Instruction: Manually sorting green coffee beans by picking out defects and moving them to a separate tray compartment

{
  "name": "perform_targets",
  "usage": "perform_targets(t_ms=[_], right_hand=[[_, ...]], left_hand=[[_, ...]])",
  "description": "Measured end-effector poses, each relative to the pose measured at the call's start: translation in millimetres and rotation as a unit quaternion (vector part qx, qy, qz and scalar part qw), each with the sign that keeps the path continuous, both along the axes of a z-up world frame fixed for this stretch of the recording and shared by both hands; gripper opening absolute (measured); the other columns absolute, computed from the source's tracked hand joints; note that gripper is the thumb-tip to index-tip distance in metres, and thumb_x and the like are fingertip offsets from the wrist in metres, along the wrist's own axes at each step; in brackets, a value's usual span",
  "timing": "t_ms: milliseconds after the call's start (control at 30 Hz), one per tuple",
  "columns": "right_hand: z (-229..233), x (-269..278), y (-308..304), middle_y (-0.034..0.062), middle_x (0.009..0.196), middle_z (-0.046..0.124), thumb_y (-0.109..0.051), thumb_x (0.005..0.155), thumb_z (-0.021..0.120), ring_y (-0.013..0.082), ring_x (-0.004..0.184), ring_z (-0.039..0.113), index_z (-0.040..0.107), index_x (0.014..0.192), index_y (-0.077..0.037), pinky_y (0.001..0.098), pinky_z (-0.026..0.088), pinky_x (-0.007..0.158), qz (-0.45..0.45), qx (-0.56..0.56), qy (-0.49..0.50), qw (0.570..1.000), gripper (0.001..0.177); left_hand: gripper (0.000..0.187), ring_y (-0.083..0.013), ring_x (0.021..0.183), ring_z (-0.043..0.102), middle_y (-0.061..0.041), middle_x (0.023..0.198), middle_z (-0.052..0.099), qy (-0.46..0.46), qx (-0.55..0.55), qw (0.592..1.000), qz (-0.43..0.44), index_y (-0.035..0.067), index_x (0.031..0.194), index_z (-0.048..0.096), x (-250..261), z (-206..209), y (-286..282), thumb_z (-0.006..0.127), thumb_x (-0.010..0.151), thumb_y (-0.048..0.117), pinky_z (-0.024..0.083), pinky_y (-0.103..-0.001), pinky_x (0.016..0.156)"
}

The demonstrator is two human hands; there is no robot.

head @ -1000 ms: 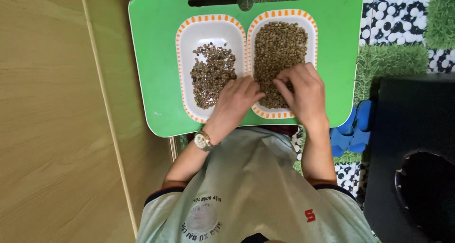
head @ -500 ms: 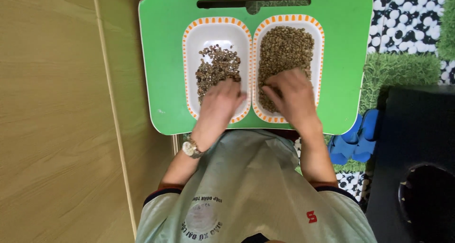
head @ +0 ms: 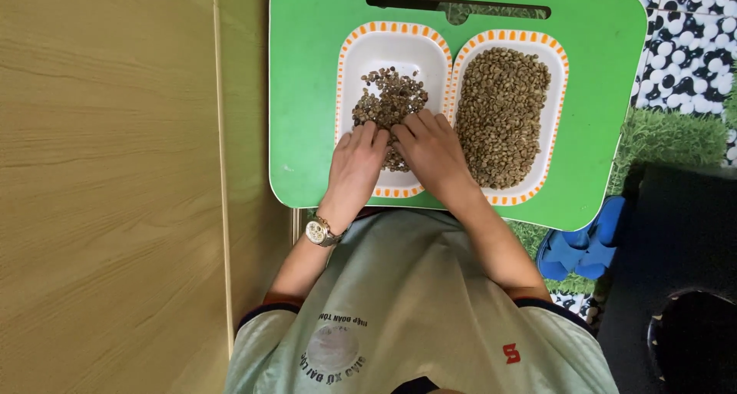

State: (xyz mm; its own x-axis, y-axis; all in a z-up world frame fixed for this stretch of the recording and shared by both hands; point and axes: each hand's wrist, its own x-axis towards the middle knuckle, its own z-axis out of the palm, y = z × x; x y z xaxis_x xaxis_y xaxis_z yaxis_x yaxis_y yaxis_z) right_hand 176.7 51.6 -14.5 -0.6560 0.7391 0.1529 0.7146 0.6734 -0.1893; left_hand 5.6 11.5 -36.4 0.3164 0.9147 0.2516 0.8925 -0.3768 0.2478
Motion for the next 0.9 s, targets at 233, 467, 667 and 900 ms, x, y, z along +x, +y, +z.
perform_targets(t_ms=[233, 467, 667, 900], right_hand=[[3.7, -1.6, 0.4, 0.0052, 0.088, 0.055, -0.016, 0.095, 0.075, 0.0238, 0.087, 0.053, 0.069, 0.101, -0.007, 0.0367, 0.042, 0.073, 0.010, -0.001, 0.024, 1.000, 0.013], [6.0, -2.6, 0.6, 0.0046, 0.083, 0.053, -0.015, 0.093, 0.076, 0.0244, 0.082, 0.052, 0.067, 0.093, -0.009, 0.0373, 0.041, 0.070, 0.010, -0.001, 0.054, 0.998, 0.012], [12.2, 14.3, -2.4, 0.0071, 0.085, 0.056, -0.020, 0.096, 0.072, 0.0281, 0.084, 0.057, 0.068, 0.097, -0.010, 0.0394, 0.046, 0.072, 0.000, -0.016, 0.103, 0.995, 0.011], [30.0, 66.5, -11.3, 0.0102, 0.089, 0.065, -0.012, 0.094, 0.073, 0.0318, 0.089, 0.063, 0.072, 0.100, -0.008, 0.0428, 0.052, 0.078, -0.060, -0.060, 0.143, 0.986, 0.007]], left_hand=[[0.012, -0.0233, 0.075, 0.053, -0.004, 0.085, 0.046, -0.035, -0.014, 0.999, -0.009, 0.005, 0.097, 0.063, -1.8, 14.2, 0.1, 0.069, 0.095, 0.015, 0.041, -0.034, 0.065], [0.010, -0.0233, 0.072, 0.053, -0.007, 0.085, 0.050, -0.061, -0.026, 0.998, -0.011, 0.002, 0.095, 0.063, -2.4, 28.4, -0.6, 0.067, 0.097, 0.011, 0.040, -0.033, 0.063], [0.021, -0.0246, 0.073, 0.057, -0.005, 0.079, 0.051, -0.096, -0.024, 0.995, -0.001, 0.005, 0.089, 0.063, -2.7, 18.8, -2.1, 0.064, 0.102, 0.022, 0.044, -0.034, 0.063], [0.032, -0.0240, 0.069, 0.057, -0.003, 0.075, 0.050, -0.091, 0.004, 0.996, 0.000, 0.008, 0.082, 0.061, 11.5, 13.5, 2.5, 0.060, 0.106, 0.029, 0.042, -0.033, 0.058]])
